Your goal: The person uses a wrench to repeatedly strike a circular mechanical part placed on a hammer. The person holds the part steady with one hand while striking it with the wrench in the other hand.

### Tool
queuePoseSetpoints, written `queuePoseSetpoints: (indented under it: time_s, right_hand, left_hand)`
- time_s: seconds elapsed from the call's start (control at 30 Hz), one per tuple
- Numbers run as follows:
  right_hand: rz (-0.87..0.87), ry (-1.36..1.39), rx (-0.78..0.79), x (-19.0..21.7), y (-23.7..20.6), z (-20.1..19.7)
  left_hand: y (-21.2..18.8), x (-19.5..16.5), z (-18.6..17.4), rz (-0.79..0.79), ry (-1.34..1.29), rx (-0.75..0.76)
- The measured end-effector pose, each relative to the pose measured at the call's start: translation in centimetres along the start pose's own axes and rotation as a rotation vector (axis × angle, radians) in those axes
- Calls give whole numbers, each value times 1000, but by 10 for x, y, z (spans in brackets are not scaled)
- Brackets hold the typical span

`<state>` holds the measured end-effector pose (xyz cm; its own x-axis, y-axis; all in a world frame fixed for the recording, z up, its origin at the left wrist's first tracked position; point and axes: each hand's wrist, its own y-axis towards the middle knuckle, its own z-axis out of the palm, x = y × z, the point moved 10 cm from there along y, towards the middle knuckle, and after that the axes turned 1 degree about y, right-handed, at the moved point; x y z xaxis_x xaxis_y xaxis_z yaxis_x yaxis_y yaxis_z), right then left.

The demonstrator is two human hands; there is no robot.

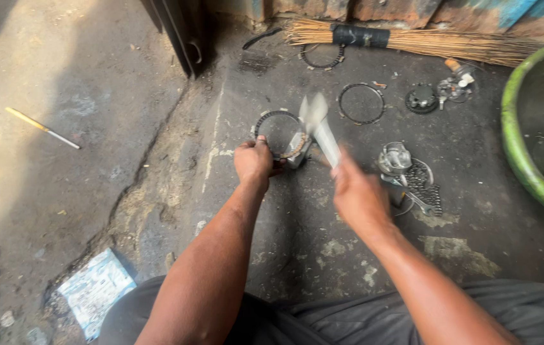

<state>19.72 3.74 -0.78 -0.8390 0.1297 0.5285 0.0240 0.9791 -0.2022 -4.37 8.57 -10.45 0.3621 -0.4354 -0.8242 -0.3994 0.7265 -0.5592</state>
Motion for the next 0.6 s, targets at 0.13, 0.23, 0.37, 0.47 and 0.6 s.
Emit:
queuePoseSetpoints:
  time_s: [0.13, 0.23, 0.37, 0.47, 0.6]
  right_hand:
    - [-233, 30, -109, 11, 5, -10]
    - [-121, 64, -143, -9, 10, -10]
    - [-281, -102, -202, 5, 9, -9]
    - [-170, -69, -85, -4, 12, -6]
    - [-234, 147, -243, 9, 7, -37]
  left_hand:
    - [3, -1, 0, 18, 20, -4]
    - [5, -3, -2, 41, 49, 0]
    - [4, -5, -4, 60, 66, -16]
    - [3, -6, -6, 50, 74, -35]
    - [1, -6, -5, 18, 85, -14]
